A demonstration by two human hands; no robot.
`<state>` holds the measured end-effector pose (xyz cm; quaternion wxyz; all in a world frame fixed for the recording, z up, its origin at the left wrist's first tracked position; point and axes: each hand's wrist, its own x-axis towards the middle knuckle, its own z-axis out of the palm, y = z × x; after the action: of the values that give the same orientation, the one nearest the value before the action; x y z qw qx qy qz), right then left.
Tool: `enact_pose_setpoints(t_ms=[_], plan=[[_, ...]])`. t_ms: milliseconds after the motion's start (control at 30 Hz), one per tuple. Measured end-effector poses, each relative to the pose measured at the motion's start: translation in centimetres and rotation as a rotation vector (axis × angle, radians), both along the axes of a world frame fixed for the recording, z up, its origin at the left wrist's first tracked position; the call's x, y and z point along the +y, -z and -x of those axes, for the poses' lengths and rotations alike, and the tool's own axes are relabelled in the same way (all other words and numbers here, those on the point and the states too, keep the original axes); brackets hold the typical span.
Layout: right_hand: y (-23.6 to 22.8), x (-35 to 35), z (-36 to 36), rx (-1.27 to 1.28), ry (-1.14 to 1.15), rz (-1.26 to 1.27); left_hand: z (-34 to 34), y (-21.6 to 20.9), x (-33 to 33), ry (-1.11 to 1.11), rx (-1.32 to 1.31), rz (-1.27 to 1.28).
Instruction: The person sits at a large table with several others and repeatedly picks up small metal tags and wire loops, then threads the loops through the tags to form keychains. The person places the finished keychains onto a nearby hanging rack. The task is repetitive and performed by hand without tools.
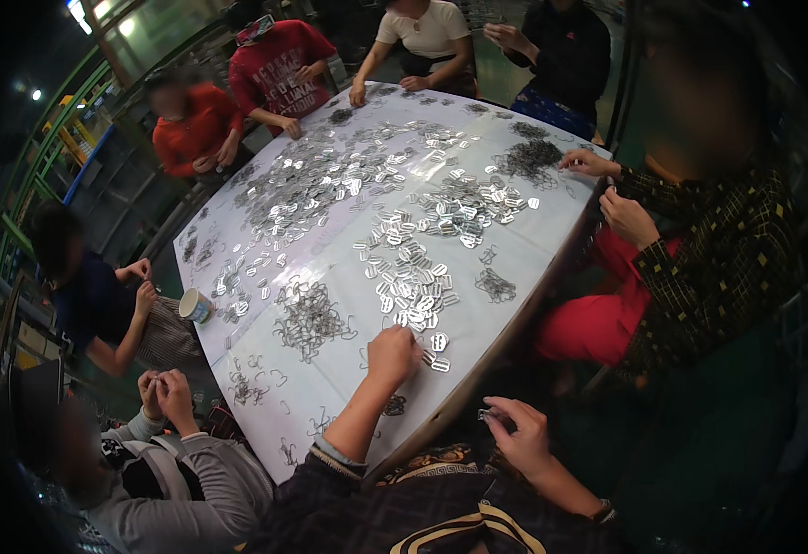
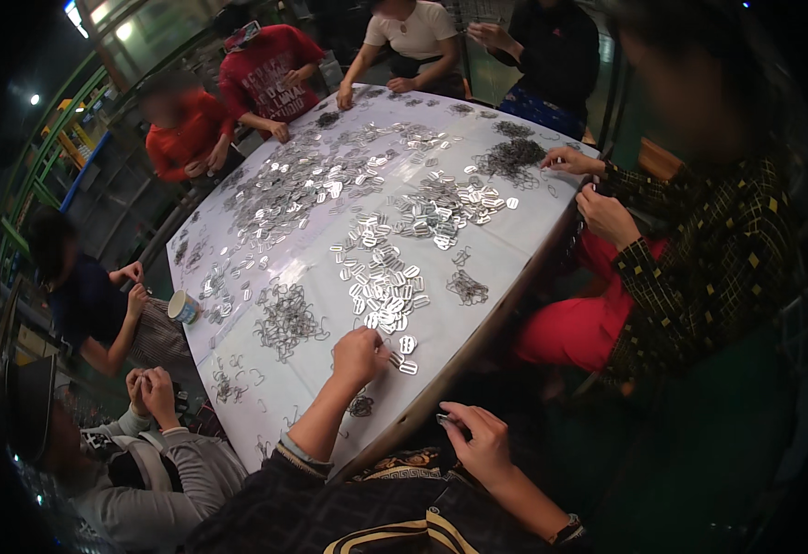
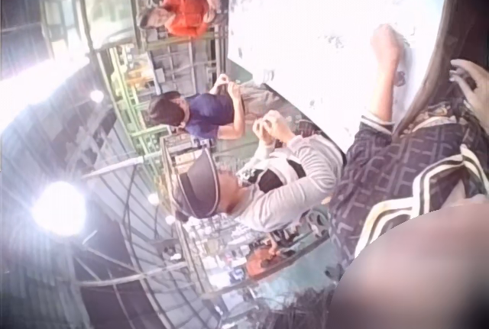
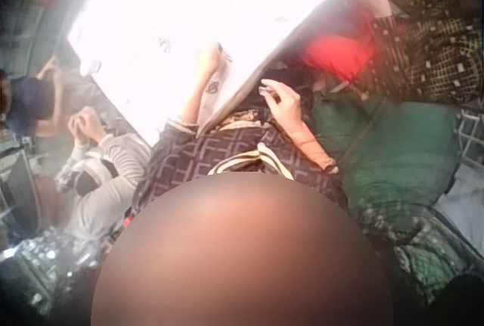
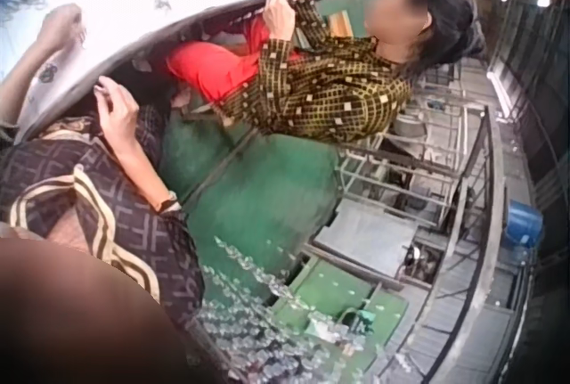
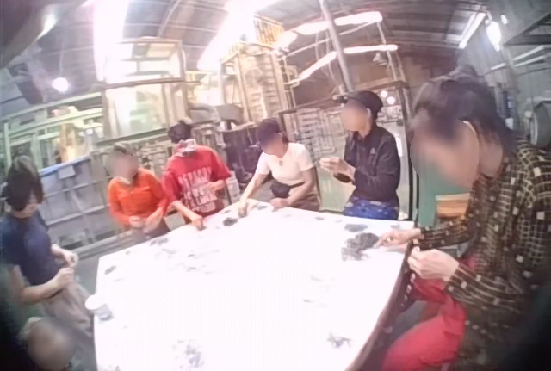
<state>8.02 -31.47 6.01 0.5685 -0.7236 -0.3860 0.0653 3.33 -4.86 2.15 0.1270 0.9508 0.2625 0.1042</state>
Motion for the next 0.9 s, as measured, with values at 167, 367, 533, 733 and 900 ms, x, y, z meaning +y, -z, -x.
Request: enact_pose_setpoints(t_ms=[167,367,533,733,900], plan=[[0.7,0.4,0.0,-0.018,0.011,-0.025,2.6,-4.2,-4.8,0.182,-0.328,0.683],[0.1,0.8,0.0,-0.122,-0.021,-0.016,4.3,-5.3,-9.0,0.437,-0.386,0.9],[-0.1,0.9,0.1,-0.172,-0.057,0.013,4.4,-4.9,-9.8,0.414,-0.407,0.852],[-0.3,1.1,-0.3,-0.135,-0.084,-0.075,4.8,-5.1,-11.0,0.354,-0.41,0.991],[1.7,0.6,-3.1,-0.145,-0.022,0.019,5.6,-3.9,-11.3,0.36,-0.439,1.047]])
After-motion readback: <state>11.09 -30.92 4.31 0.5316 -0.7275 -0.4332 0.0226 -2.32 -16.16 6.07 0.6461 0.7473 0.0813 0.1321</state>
